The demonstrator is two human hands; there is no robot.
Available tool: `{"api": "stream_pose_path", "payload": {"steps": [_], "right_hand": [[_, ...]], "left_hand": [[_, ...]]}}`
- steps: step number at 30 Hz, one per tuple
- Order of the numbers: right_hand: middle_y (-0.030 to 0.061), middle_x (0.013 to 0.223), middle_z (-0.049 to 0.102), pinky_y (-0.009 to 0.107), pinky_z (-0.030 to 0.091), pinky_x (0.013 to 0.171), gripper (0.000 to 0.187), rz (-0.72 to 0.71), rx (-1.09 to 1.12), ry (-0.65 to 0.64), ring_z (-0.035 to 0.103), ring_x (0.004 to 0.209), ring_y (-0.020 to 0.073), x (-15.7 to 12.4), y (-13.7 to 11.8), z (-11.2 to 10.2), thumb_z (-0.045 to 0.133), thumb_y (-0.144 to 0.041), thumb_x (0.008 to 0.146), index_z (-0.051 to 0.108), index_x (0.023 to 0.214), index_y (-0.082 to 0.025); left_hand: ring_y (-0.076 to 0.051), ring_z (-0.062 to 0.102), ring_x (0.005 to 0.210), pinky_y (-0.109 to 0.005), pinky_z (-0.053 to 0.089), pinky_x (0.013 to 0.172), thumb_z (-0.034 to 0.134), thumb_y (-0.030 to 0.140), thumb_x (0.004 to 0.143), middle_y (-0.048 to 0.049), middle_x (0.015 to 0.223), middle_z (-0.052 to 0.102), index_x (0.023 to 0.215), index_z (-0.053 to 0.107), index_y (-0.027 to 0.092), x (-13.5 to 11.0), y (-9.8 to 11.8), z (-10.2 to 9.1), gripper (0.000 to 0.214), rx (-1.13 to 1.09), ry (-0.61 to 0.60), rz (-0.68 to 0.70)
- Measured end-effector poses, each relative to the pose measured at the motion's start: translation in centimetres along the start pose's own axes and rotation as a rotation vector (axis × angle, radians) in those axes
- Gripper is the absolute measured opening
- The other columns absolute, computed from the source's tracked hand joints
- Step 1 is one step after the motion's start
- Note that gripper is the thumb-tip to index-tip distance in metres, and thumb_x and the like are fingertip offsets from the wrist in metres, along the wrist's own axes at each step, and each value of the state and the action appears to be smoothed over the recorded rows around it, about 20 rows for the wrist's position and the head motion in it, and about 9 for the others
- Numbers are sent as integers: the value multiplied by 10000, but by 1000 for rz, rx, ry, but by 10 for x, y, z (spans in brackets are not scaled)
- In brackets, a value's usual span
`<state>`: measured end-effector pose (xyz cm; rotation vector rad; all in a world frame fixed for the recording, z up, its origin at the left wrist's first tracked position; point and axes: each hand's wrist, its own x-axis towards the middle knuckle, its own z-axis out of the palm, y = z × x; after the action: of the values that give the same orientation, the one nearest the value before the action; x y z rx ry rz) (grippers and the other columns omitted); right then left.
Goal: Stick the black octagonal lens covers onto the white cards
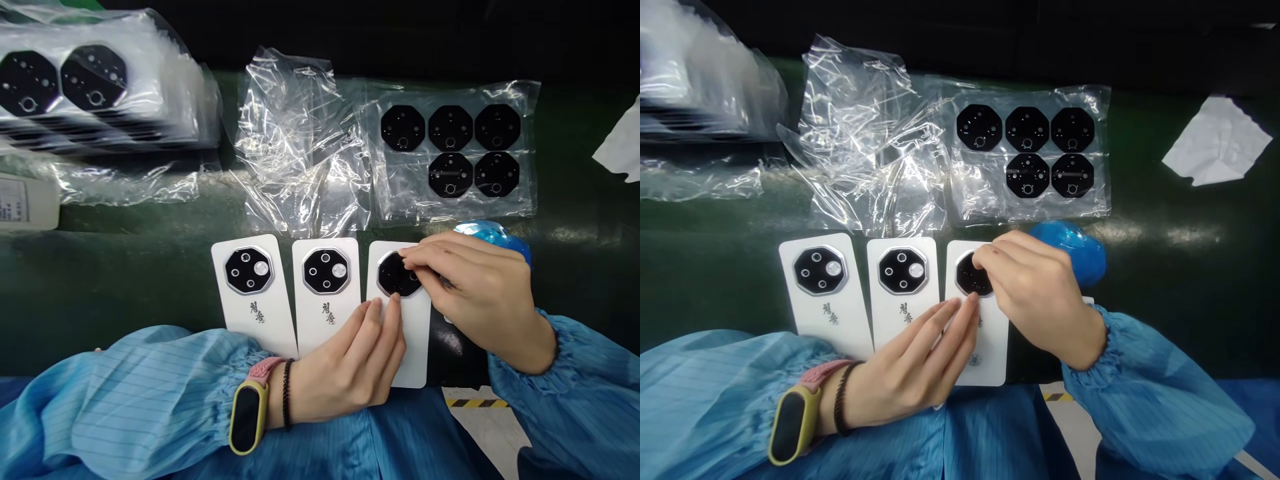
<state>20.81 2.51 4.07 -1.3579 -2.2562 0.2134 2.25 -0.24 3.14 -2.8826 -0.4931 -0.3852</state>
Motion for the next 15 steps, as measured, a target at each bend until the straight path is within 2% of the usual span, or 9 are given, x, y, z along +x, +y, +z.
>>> {"api": "stream_pose_path", "payload": {"steps": [8, 15], "right_hand": [[18, 722, 702, 229, 538, 658, 225, -37, -29, -39, 660, 749, 136, -3, -2, -2, 503, 50, 798, 621, 742, -133], [-5, 731, 705, 233, 547, 657, 261, -15, -23, -54, 663, 756, 126, -1, -1, -3, 457, 36, 820, 607, 739, -163]], "left_hand": [[-332, 623, 1066, -401, 541, 921, 476, 156, 864, -173, 1106, 667, 1044, 632, -17, -3, 4, 2, 295, -45, 3, -41], [-371, 635, 1023, -426, 572, 869, 501, 155, 845, -181, 1072, 673, 995, 638, -7, 0, 2, 2, 260, -101, -8, -45]]}}
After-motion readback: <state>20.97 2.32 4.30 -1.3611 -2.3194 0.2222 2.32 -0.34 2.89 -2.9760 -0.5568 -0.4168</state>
